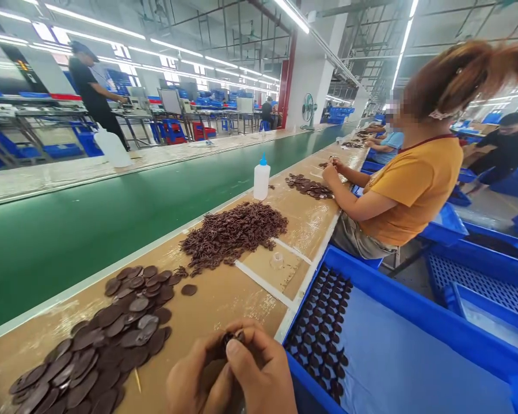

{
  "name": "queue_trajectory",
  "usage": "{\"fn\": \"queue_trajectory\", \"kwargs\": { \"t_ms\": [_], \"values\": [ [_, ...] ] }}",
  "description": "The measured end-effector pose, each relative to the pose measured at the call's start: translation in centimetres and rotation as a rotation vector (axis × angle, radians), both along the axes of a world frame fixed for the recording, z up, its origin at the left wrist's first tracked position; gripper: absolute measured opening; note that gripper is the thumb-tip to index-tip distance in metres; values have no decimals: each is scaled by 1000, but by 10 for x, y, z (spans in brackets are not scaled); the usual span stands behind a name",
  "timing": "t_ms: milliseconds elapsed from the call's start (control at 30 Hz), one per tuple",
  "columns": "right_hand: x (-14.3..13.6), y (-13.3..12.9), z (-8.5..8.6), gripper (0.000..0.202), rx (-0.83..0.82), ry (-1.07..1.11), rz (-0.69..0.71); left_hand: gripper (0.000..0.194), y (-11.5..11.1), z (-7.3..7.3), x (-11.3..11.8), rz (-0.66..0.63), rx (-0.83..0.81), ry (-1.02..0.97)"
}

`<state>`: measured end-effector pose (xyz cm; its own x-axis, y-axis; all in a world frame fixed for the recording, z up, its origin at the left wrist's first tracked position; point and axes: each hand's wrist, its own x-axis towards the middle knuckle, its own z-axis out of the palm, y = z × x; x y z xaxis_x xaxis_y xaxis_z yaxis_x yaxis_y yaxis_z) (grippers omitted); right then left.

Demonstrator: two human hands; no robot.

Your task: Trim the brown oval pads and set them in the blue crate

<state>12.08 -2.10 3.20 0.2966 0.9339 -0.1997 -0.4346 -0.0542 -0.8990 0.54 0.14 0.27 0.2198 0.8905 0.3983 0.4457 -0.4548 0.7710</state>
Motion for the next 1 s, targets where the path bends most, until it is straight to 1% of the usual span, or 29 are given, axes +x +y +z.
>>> {"fn": "queue_trajectory", "kwargs": {
  "t_ms": [200,300,433,600,767,900,967,1000],
  "values": [
    [1,-1,-13,30,20,81,27,29,2,10,0,6,162,-19],
    [2,-1,-13,30,15,80,9,28,3,10,-1,9,241,-39],
    [5,-4,-12,29,21,22,22,28,4,10,1,12,309,-43],
    [5,-5,-11,28,20,-29,31,24,5,10,0,13,340,-4],
    [4,-6,-9,27,27,-51,39,23,5,3,-2,3,324,46],
    [4,-4,-12,27,32,-42,38,25,6,-1,-3,-65,270,26],
    [4,-3,-14,28,34,-63,28,24,6,-1,-3,-62,285,9],
    [3,-3,-14,29,31,-59,26,23,5,0,-4,-40,296,13]
  ]
}}
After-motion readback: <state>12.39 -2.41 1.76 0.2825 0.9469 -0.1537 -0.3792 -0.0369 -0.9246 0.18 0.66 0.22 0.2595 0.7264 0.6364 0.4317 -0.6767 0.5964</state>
